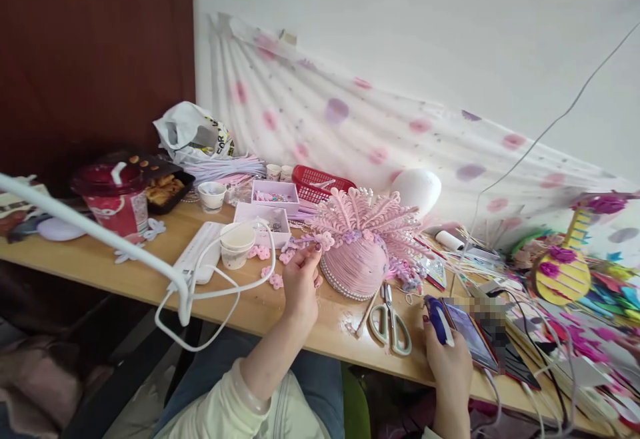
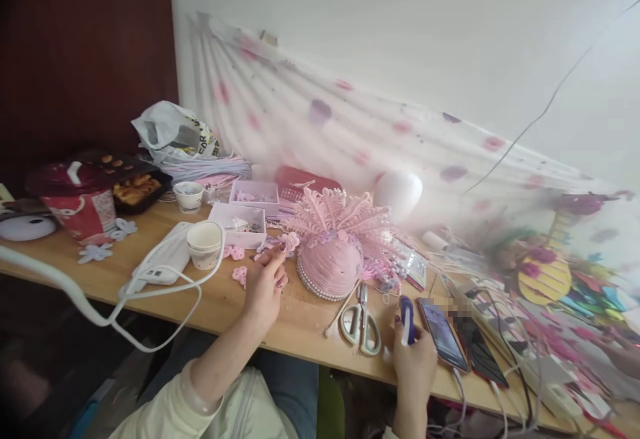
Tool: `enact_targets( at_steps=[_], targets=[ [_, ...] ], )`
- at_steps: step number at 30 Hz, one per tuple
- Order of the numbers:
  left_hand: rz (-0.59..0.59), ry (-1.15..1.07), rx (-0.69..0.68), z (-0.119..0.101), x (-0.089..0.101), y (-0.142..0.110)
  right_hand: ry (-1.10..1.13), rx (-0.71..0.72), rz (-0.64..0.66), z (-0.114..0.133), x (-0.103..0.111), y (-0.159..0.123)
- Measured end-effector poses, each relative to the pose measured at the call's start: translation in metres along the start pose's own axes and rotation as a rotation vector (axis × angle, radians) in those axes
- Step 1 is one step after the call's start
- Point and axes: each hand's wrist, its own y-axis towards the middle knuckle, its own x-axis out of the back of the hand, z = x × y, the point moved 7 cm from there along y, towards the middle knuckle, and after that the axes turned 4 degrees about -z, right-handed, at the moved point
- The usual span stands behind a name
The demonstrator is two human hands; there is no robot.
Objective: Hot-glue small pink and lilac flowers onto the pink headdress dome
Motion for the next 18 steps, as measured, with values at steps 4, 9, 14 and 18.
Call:
enact_targets(
  at_steps=[4, 9, 14, 18],
  targets=[
    [-0.017, 0.039, -0.016, 0.003, 0.004, 0.001, -0.068, -0.076, 0.006, -0.002, 0.003, -0.004],
    [0.046, 0.243, -0.019, 0.001, 0.009, 0.017, -0.062, -0.114, 0.034, -0.004, 0.002, 0.0],
    [0.237, 0.605, 0.012, -0.014, 0.005, 0.051, -0.013, -0.131, -0.017, -0.015, -0.002, 0.003],
    [0.368, 0.837, 0.083, -0.015, -0.001, 0.079, 0.016, -0.104, -0.055, -0.023, -0.005, 0.005]
  ],
)
